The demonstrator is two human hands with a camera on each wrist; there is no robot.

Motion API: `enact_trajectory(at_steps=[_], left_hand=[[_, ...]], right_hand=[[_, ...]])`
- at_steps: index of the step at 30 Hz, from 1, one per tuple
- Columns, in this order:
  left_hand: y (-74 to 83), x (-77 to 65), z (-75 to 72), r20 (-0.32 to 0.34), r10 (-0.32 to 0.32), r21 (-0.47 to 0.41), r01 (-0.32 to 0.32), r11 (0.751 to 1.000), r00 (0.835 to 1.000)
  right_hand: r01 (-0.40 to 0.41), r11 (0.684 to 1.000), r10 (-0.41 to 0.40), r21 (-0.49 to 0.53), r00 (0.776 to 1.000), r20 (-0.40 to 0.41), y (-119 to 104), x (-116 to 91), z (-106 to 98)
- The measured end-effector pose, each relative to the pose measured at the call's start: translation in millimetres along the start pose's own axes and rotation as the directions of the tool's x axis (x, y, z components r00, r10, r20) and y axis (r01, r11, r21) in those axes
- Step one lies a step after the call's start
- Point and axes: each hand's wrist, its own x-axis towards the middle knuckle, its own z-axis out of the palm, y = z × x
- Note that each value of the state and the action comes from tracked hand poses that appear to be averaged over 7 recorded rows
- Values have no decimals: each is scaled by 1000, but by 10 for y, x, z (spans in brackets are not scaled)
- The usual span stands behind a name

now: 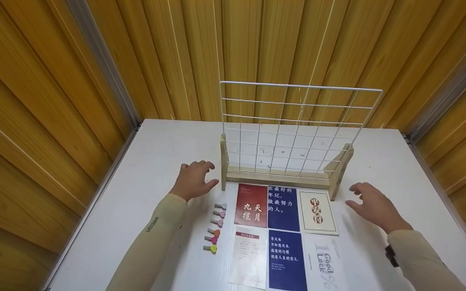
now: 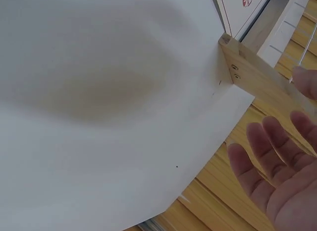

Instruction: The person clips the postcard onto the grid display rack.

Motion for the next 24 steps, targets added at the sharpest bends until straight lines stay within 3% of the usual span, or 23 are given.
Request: enact_trajectory(at_steps=[4, 12, 19, 24], left_hand=[[13, -14, 29, 12, 31, -35, -31, 999, 999], [29, -114, 113, 105, 58, -103, -47, 994, 993], [90, -169, 156, 236, 12, -162, 27, 986, 972], [154, -193, 227, 299, -3, -147, 49, 988, 954]], right_hand=[[10, 1000, -10, 10, 999, 41, -95, -6, 85], [84, 996, -88, 34, 987, 135, -161, 58, 264], [113, 993, -120, 45, 970, 212, -184, 146, 316], [83, 996, -88, 32, 962, 258, -229, 203, 349]])
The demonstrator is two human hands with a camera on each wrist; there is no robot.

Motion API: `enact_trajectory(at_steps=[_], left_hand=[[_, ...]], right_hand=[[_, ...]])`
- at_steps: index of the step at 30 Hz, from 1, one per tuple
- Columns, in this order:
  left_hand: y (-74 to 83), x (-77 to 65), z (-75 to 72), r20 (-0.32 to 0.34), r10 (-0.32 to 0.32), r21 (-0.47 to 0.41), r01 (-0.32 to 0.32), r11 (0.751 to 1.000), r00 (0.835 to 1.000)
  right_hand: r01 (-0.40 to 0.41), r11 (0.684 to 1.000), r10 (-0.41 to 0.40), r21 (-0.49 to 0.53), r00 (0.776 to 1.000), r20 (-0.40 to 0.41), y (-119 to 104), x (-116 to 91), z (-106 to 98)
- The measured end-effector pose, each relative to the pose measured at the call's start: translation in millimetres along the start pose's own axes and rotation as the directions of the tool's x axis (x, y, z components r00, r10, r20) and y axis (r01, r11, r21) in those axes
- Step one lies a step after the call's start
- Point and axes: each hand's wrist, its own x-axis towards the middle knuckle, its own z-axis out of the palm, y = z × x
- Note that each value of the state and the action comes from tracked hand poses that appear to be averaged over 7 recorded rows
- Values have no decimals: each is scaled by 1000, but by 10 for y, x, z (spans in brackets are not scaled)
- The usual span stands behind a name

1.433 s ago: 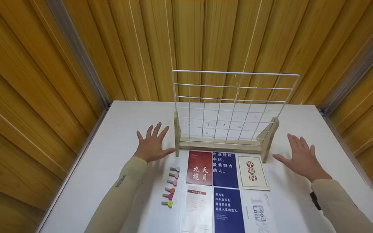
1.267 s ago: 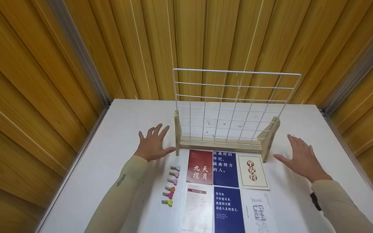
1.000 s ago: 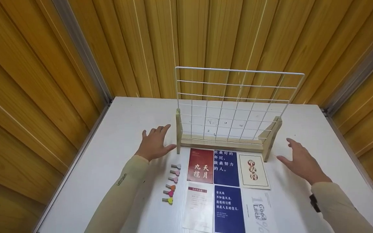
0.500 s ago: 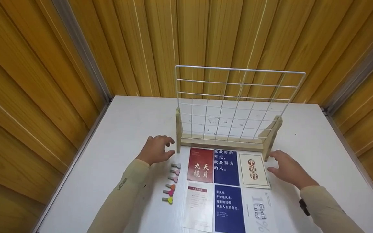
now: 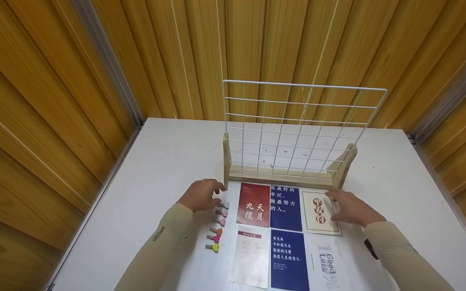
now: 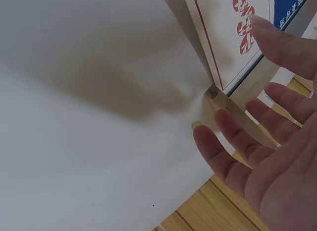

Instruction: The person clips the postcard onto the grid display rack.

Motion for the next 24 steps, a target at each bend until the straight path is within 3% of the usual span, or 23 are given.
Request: enact_trajectory(at_steps=[6, 13, 18, 24], left_hand=[[67, 37, 119, 30, 16, 45, -17, 999, 999], [114, 68, 211, 74, -18, 14, 17, 1000, 997], [109, 115, 241, 65, 26, 63, -30, 998, 998], [123, 127, 268, 90, 25, 83, -32, 996, 996]], right_hand=[[-49, 999, 50, -23, 998, 41, -58, 90, 11], [-48, 998, 51, -41, 996, 77, -93, 203, 69], [-52, 997, 56, -53, 995, 77, -81, 258, 88], [-77, 994, 83, -73, 993, 79, -94, 255, 118]])
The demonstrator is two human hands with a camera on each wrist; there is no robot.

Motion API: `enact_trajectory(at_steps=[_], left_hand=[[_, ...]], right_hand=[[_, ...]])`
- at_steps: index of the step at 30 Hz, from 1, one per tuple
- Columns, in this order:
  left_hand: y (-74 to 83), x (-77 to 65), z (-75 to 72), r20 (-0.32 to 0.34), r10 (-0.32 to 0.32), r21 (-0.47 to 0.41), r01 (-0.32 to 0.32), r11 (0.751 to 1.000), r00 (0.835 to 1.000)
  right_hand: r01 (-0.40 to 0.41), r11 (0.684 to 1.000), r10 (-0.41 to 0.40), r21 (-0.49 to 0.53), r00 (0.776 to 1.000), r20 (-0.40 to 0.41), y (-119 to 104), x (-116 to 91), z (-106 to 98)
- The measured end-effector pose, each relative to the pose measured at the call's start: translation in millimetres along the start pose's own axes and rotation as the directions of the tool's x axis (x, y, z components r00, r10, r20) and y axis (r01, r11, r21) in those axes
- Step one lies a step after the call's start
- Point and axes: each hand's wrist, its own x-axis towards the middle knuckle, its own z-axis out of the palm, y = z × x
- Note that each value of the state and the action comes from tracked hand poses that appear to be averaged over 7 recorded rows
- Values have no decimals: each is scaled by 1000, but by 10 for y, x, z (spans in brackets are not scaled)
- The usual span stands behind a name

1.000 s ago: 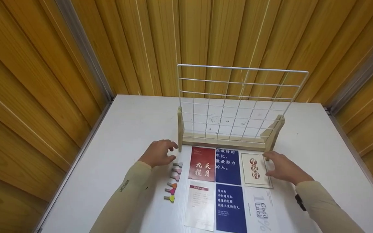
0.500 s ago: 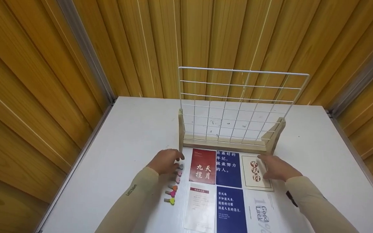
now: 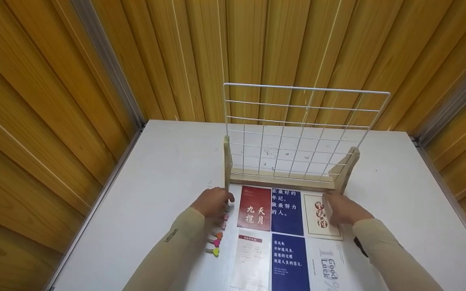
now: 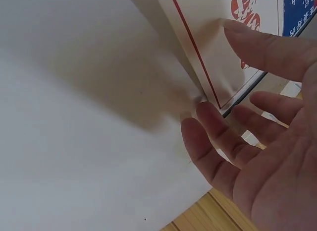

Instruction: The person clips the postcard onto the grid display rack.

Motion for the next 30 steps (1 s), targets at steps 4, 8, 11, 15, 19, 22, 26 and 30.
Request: enact_trajectory(at_steps=[4, 8, 11, 15, 19, 22, 26, 30], left_hand=[[12, 11, 24, 20, -17, -16, 18, 1000, 1000], [14, 6, 46, 33, -54, -49, 55, 997, 998], [7, -4, 48, 29, -58, -56, 60, 997, 998], [-7, 13, 45, 10, -29, -39, 29, 999, 1000], [-31, 10, 66, -4, -21, -36, 20, 999, 1000], [-53, 22, 78, -17, 9, 2, -9, 1000, 1000], [-70, 49, 83, -25, 33, 39, -32, 999, 999], [-74, 74, 74, -26, 10, 26, -9, 1000, 1000]], right_hand=[[-7, 1000, 7, 2, 1000, -8, 4, -29, 22], [-4, 1000, 4, -6, 1000, -10, 2, -30, 16], [-20, 1000, 20, 3, 1000, -1, -1, -10, -2], [-50, 999, 50, 14, 999, 4, 1, 18, -29], [-53, 999, 53, 5, 999, 4, -4, 17, -22], [-46, 999, 46, 1, 999, 10, 1, 3, -19], [-45, 999, 45, 16, 999, 9, 6, -2, -24], [-54, 998, 54, 43, 999, 2, 15, 21, -40]])
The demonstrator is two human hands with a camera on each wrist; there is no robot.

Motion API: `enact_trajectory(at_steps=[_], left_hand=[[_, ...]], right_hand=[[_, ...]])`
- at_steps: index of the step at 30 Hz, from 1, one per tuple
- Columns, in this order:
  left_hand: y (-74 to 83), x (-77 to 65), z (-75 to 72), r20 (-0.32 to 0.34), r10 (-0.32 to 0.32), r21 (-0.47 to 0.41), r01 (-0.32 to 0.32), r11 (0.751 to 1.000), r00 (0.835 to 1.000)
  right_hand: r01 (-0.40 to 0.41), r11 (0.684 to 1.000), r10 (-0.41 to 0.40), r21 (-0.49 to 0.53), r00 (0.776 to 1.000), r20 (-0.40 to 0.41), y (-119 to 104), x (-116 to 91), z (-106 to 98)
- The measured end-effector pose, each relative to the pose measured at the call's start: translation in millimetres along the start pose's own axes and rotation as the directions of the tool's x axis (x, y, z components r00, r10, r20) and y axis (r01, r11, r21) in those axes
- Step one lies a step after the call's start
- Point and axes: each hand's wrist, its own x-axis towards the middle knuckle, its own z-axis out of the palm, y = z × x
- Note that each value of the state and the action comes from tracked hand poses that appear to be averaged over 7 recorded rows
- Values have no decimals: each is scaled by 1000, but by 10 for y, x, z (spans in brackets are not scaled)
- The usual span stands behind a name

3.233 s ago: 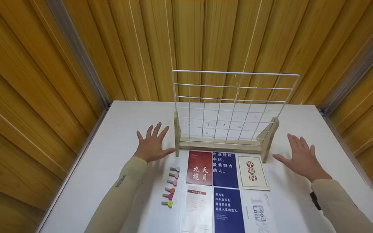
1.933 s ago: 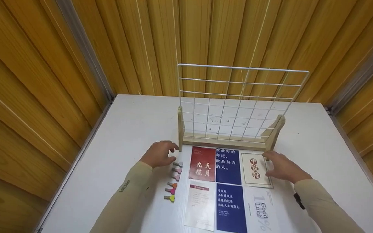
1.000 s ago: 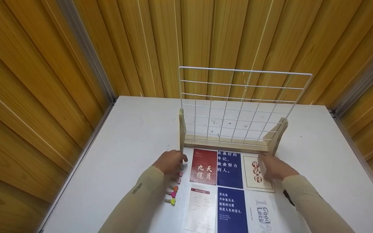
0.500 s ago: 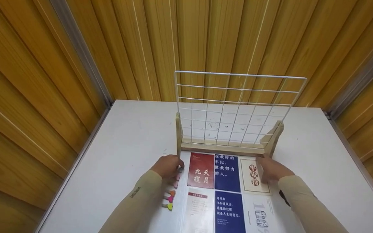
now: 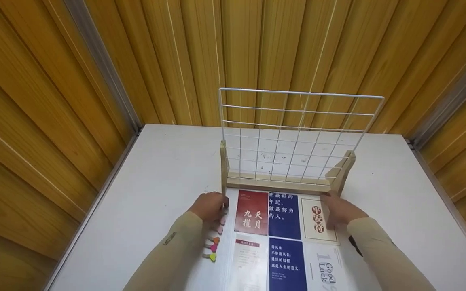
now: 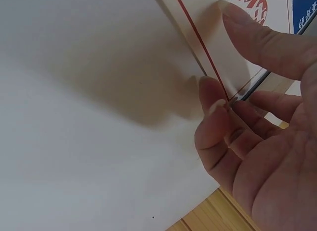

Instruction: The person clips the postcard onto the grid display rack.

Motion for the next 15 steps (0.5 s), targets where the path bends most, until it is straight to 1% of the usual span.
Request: enact_trajectory(at_steps=[5, 8, 15], left_hand=[[-2, 25, -8, -5, -3, 3, 3, 1000, 1000], [-1, 16, -8, 0, -7, -3, 7, 1000, 1000], [13, -43, 7, 21, -58, -42, 59, 997, 998]], right_hand=[[-2, 1000, 2, -8, 1000, 2, 14, 14, -28], [-1, 1000, 1, -8, 1000, 8, 15, 13, -28], [-17, 1000, 17, 5, 1000, 14, -3, 20, 14]])
